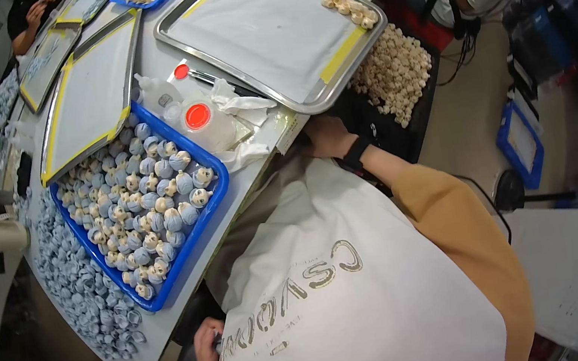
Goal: The person assembles small figurines by applying glue from a bottle to the base of a head and attaching it to a body. They handle the components one at a time, using a tissue to wipe excess glue, and place the finished units into a tray.
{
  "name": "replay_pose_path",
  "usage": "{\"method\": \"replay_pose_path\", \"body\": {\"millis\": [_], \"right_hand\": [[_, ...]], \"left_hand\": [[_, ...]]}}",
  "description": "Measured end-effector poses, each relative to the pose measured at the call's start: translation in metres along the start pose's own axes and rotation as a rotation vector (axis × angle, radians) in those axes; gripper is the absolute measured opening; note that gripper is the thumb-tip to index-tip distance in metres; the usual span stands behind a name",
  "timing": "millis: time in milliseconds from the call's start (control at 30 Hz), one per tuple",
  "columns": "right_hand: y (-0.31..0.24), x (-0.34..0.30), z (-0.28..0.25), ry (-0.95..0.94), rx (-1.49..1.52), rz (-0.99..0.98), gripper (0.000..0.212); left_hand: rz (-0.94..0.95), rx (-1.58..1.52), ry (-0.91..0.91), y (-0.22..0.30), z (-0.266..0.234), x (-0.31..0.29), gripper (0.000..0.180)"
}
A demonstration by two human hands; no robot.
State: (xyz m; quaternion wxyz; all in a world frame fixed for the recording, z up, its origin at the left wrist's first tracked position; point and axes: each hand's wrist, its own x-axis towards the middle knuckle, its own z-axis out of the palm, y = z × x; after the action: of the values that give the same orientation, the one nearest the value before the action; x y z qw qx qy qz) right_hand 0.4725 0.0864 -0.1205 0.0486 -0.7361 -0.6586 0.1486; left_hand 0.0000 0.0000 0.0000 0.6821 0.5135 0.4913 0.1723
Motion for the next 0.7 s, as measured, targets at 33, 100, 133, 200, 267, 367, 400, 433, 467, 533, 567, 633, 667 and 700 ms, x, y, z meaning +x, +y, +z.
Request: {"method": "replay_pose_path", "body": {"millis": [33,100,133,200,267,367,400,433,467,533,567,633,667,700], "right_hand": [[0.003,-0.004,0.002,0.077,0.048,-0.019,0.053],[-0.006,-0.018,-0.004,0.218,0.123,-0.042,0.042],[-0.004,-0.026,-0.005,0.3,0.209,-0.096,0.037],[0.006,-0.042,-0.013,0.301,0.312,-0.133,0.028],[0.01,-0.071,-0.03,0.207,0.364,-0.038,0.023],[-0.031,-0.114,-0.116,-0.07,0.606,-0.004,0.017],[-0.055,-0.123,-0.152,-0.109,0.881,-0.016,0.017],[-0.085,-0.129,-0.177,-0.14,1.153,0.001,0.018],[-0.111,-0.124,-0.19,-0.045,1.228,-0.164,0.022],[-0.142,-0.105,-0.198,0.044,1.147,-0.533,0.031],[-0.155,-0.081,-0.202,-0.015,0.996,-0.732,0.033],[-0.195,-0.054,-0.2,-0.073,0.785,-0.884,0.024],[-0.208,-0.046,-0.198,-0.071,0.716,-0.948,0.024],[-0.219,-0.04,-0.197,-0.071,0.648,-1.017,0.024]], "left_hand": [[0.024,0.02,0.057,0.01,0.009,-0.006,0.043],[0.29,-0.189,0.015,0.016,0.006,-0.018,0.043],[0.419,-0.299,0.033,0.02,0.003,-0.022,0.043],[0.67,-0.495,0.087,0.03,0.003,-0.031,0.044],[0.767,-0.601,0.084,0.056,0.005,-0.023,0.043],[0.643,-0.601,0.129,0.083,0.01,-0.017,0.053],[0.626,-0.572,0.056,0.096,0.013,-0.009,0.056],[0.601,-0.546,-0.044,0.107,0.011,0.005,0.058],[0.616,-0.452,-0.074,0.114,0.011,0.016,0.059],[0.587,-0.232,-0.114,0.132,0.019,0.037,0.055],[0.519,-0.128,-0.083,0.142,0.023,0.043,0.051],[0.481,0.188,-0.073,0.156,0.026,0.058,0.045],[0.525,0.222,-0.059,0.163,0.029,0.065,0.042],[0.567,0.256,-0.037,0.166,0.032,0.069,0.04]]}}
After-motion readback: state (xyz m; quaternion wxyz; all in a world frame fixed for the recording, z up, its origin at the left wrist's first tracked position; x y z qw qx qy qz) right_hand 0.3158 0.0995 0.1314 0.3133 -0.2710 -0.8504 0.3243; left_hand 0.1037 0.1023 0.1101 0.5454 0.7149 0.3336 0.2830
